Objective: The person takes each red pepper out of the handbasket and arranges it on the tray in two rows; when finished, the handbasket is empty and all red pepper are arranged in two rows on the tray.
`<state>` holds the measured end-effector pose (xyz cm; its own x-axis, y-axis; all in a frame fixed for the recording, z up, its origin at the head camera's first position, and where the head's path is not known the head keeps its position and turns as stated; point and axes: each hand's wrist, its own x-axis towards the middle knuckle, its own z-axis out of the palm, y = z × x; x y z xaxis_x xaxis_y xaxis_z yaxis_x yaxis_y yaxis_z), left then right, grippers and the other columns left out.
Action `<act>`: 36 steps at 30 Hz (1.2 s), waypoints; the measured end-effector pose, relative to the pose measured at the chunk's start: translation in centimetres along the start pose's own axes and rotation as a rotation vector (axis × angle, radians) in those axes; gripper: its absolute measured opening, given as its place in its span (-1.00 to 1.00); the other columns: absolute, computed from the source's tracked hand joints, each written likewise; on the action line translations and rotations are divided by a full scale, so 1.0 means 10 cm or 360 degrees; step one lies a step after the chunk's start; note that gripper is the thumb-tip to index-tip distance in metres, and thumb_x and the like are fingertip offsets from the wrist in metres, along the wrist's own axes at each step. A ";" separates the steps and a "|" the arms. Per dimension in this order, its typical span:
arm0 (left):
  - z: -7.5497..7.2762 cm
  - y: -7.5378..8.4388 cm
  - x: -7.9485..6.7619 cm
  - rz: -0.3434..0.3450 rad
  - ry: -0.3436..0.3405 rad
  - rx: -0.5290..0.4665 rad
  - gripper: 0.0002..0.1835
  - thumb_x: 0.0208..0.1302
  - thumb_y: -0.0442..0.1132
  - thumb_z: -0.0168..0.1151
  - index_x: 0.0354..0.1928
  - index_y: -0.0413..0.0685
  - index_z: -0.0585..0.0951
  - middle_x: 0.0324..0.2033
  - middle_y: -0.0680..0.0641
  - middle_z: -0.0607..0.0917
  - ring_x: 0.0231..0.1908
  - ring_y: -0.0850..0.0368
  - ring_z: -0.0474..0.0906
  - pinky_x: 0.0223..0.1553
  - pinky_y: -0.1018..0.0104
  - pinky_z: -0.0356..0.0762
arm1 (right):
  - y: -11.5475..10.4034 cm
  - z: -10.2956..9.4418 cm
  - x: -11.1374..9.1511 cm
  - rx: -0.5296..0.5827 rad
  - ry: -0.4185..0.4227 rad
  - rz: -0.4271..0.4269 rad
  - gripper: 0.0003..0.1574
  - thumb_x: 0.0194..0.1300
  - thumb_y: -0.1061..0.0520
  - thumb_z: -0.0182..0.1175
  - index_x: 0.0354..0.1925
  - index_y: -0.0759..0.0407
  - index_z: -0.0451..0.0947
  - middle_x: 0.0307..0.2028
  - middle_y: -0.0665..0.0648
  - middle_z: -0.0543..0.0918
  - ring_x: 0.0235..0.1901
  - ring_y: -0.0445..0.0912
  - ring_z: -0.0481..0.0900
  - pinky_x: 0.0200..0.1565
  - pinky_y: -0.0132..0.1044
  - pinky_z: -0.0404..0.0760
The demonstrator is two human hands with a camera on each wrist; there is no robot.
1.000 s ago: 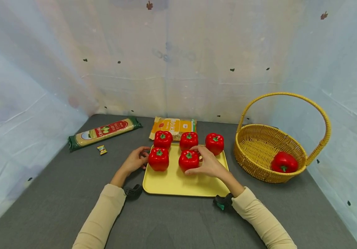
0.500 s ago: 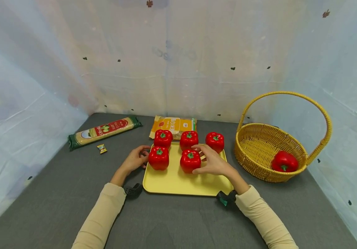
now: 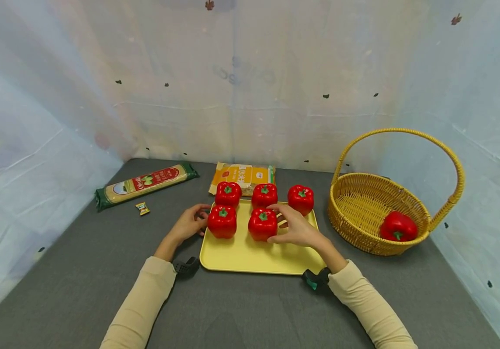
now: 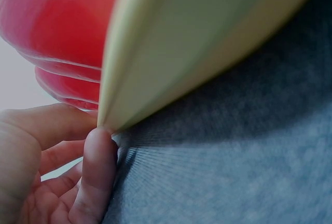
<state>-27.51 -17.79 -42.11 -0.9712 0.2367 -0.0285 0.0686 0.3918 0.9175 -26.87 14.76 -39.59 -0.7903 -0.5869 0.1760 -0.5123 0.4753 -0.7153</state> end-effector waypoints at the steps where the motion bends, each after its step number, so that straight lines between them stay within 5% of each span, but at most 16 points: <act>1: 0.00 0.00 0.00 -0.0004 0.0001 -0.0002 -0.53 0.31 -0.38 0.09 0.23 -0.37 0.30 -0.21 -0.28 0.49 -0.45 0.09 0.49 -0.46 0.29 0.59 | 0.00 0.01 0.00 0.0004 0.0005 -0.0002 -0.03 -0.10 0.07 0.50 0.23 0.19 0.26 0.09 0.15 0.45 -0.06 0.08 0.52 -0.07 -0.02 0.58; 9: 0.00 -0.02 0.01 -0.0011 0.0000 0.0001 -0.52 0.31 -0.39 0.08 0.23 -0.38 0.28 -0.20 -0.29 0.49 -0.45 0.06 0.49 -0.46 0.28 0.59 | 0.02 0.03 0.01 -0.0001 0.0023 0.0010 0.00 -0.08 0.07 0.49 0.27 0.19 0.23 0.11 0.17 0.44 -0.06 0.09 0.52 -0.08 0.00 0.58; 18: -0.01 -0.32 0.18 -0.0003 0.0018 0.0012 -0.51 0.31 -0.32 0.11 0.25 -0.28 0.30 -0.21 -0.23 0.50 -0.47 0.11 0.49 -0.48 0.30 0.59 | -0.03 -0.06 -0.02 0.0024 -0.0010 0.0025 0.00 -0.09 0.06 0.49 0.25 0.20 0.22 0.10 0.25 0.44 -0.03 0.15 0.52 -0.05 0.04 0.55; 23: -0.01 -0.26 0.14 0.0005 0.0016 0.0007 -0.52 0.31 -0.34 0.11 0.24 -0.30 0.31 -0.23 -0.23 0.51 -0.48 0.10 0.50 -0.48 0.27 0.59 | -0.03 -0.19 -0.06 0.0026 -0.0024 0.0039 -0.02 -0.06 0.03 0.48 0.24 0.23 0.22 0.11 0.28 0.42 0.00 0.16 0.49 -0.01 0.03 0.53; 36: -0.01 -0.37 0.19 0.0020 0.0017 0.0003 -0.51 0.30 -0.32 0.12 0.24 -0.30 0.30 -0.22 -0.22 0.51 -0.47 0.11 0.49 -0.50 0.28 0.59 | -0.02 -0.11 -0.05 0.0007 -0.0029 -0.0174 -0.14 0.03 0.00 0.42 0.27 0.05 0.30 0.13 0.12 0.44 -0.05 0.15 0.53 -0.06 0.12 0.53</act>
<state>-29.63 -18.90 -45.56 -0.9726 0.2320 -0.0128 0.0812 0.3909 0.9169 -26.78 15.68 -38.81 -0.7235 -0.6469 0.2411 -0.5937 0.4049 -0.6954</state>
